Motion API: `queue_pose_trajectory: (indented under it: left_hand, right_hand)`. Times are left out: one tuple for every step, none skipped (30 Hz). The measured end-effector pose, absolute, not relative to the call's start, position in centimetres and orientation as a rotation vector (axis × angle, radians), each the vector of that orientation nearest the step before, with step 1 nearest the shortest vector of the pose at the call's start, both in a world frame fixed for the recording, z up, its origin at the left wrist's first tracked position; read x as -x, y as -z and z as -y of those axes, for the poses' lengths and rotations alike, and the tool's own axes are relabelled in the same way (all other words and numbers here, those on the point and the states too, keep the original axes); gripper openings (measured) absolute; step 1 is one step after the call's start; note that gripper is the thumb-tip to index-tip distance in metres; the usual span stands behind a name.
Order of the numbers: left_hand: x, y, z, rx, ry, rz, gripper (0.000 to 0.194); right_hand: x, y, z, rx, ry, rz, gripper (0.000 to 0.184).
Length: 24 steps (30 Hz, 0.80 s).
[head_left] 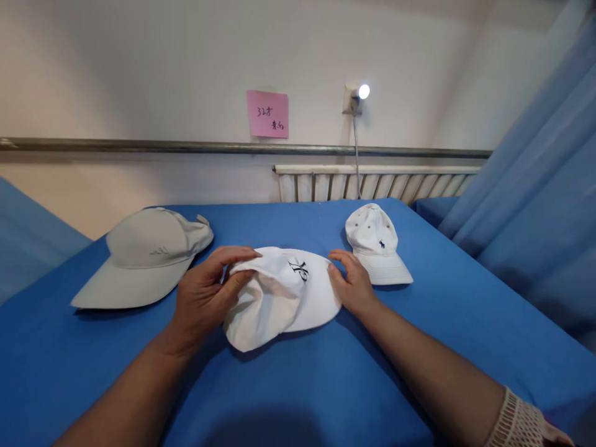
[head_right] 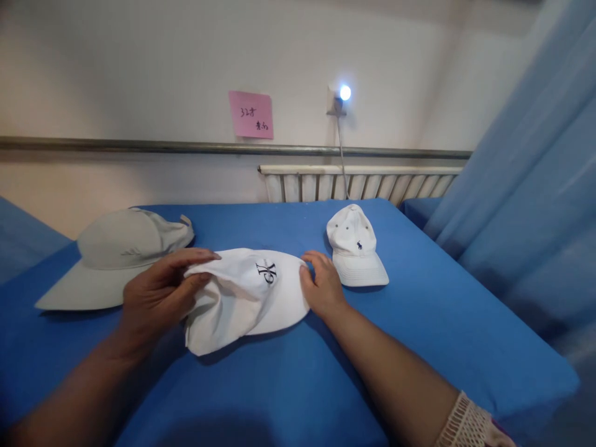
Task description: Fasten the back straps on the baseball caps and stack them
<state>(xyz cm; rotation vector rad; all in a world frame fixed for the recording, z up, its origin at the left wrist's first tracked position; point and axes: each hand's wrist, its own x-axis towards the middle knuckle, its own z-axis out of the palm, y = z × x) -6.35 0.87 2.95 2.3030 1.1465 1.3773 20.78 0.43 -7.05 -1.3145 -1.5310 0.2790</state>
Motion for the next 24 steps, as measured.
queue_pose_trajectory:
  left_hand:
    - [6.4, -2.9, -1.1, -2.348, -1.345, -1.084, 0.022]
    - [6.6, -2.8, -1.5, -2.407, -1.292, -1.053, 0.023]
    - [6.7, -2.6, -2.0, -2.479, -1.219, -1.053, 0.026]
    - [7.0, -2.4, -2.5, -2.555, -1.138, -1.08, 0.031]
    - [7.3, -2.2, -3.1, -2.625, -1.054, -1.123, 0.036]
    - [7.6, -2.1, -3.6, -2.677, -0.981, -1.165, 0.04]
    - [7.9, -2.0, -4.1, -2.705, -0.923, -1.203, 0.043]
    - [8.2, -2.0, -4.4, -2.716, -0.879, -1.238, 0.044]
    - [8.4, -2.0, -4.5, -2.714, -0.854, -1.272, 0.044]
    - [8.6, -2.1, -4.6, -2.705, -0.843, -1.306, 0.043]
    - [8.6, -2.3, -4.5, -2.696, -0.839, -1.34, 0.042]
    - [8.6, -2.4, -4.3, -2.689, -0.841, -1.369, 0.04]
    - [8.5, -2.6, -4.0, -2.682, -0.851, -1.397, 0.038]
    - [8.3, -2.6, -3.8, -2.673, -0.872, -1.421, 0.036]
    - [8.0, -2.6, -3.5, -2.663, -0.91, -1.437, 0.033]
    - [7.6, -2.4, -3.2, -2.654, -0.97, -1.441, 0.031]
    - [7.3, -2.2, -3.0, -2.649, -1.051, -1.433, 0.03]
    - [6.9, -1.8, -2.9, -2.645, -1.144, -1.412, 0.028]
    - [6.5, -1.4, -2.9, -2.641, -1.234, -1.379, 0.027]
    - [6.2, -0.9, -2.9, -2.636, -1.308, -1.34, 0.026]
    - [5.9, -0.4, -3.1, -2.629, -1.361, -1.306, 0.026]
    - [5.6, 0.1, -3.3, -2.618, -1.391, -1.283, 0.028]
    - [5.5, 0.6, -3.6, -2.6, -1.403, -1.273, 0.032]
    - [5.4, 1.0, -3.9, -2.575, -1.398, -1.279, 0.037]
  right_hand:
    - [-20.9, 7.1, -0.5, 1.318, -0.296, 1.507, 0.024]
    - [-21.1, 7.1, -0.6, 1.325, -0.313, 1.487, 0.024]
    - [-21.2, 7.2, -0.7, 1.336, -0.33, 1.475, 0.024]
    - [-21.3, 7.3, -0.7, 1.349, -0.344, 1.472, 0.024]
    - [-21.3, 7.3, -0.8, 1.365, -0.354, 1.475, 0.024]
    - [-21.3, 7.4, -0.8, 1.382, -0.363, 1.485, 0.023]
    - [-21.3, 7.5, -0.9, 1.4, -0.373, 1.502, 0.022]
    - [-21.2, 7.6, -0.8, 1.417, -0.386, 1.526, 0.022]
    - [-21.1, 7.6, -0.8, 1.432, -0.4, 1.553, 0.022]
    - [-21.0, 7.7, -0.8, 1.445, -0.416, 1.583, 0.022]
    - [-20.8, 7.7, -0.7, 1.46, -0.434, 1.615, 0.023]
    - [-20.7, 7.7, -0.6, 1.478, -0.449, 1.643, 0.024]
    - [-20.6, 7.7, -0.6, 1.501, -0.462, 1.669, 0.025]
    - [-20.5, 7.6, -0.5, 1.525, -0.472, 1.692, 0.025]
    - [-20.4, 7.6, -0.4, 1.552, -0.482, 1.711, 0.025]
    - [-20.3, 7.4, -0.4, 1.58, -0.489, 1.723, 0.025]
    - [-20.3, 7.3, -0.3, 1.607, -0.49, 1.729, 0.023]
    - [-20.2, 7.0, -0.1, 1.631, -0.481, 1.738, 0.021]
    - [-20.2, 6.8, 0.1, 1.654, -0.465, 1.754, 0.018]
    - [-20.2, 6.5, 0.3, 1.678, -0.44, 1.776, 0.015]
    - [-20.2, 6.2, 0.5, 1.703, -0.412, 1.805, 0.016]
    - [-20.2, 5.9, 0.8, 1.728, -0.388, 1.838, 0.019]
    - [-20.1, 5.6, 1.1, 1.753, -0.372, 1.868, 0.023]
    - [-20.1, 5.4, 1.3, 1.778, -0.365, 1.89, 0.026]
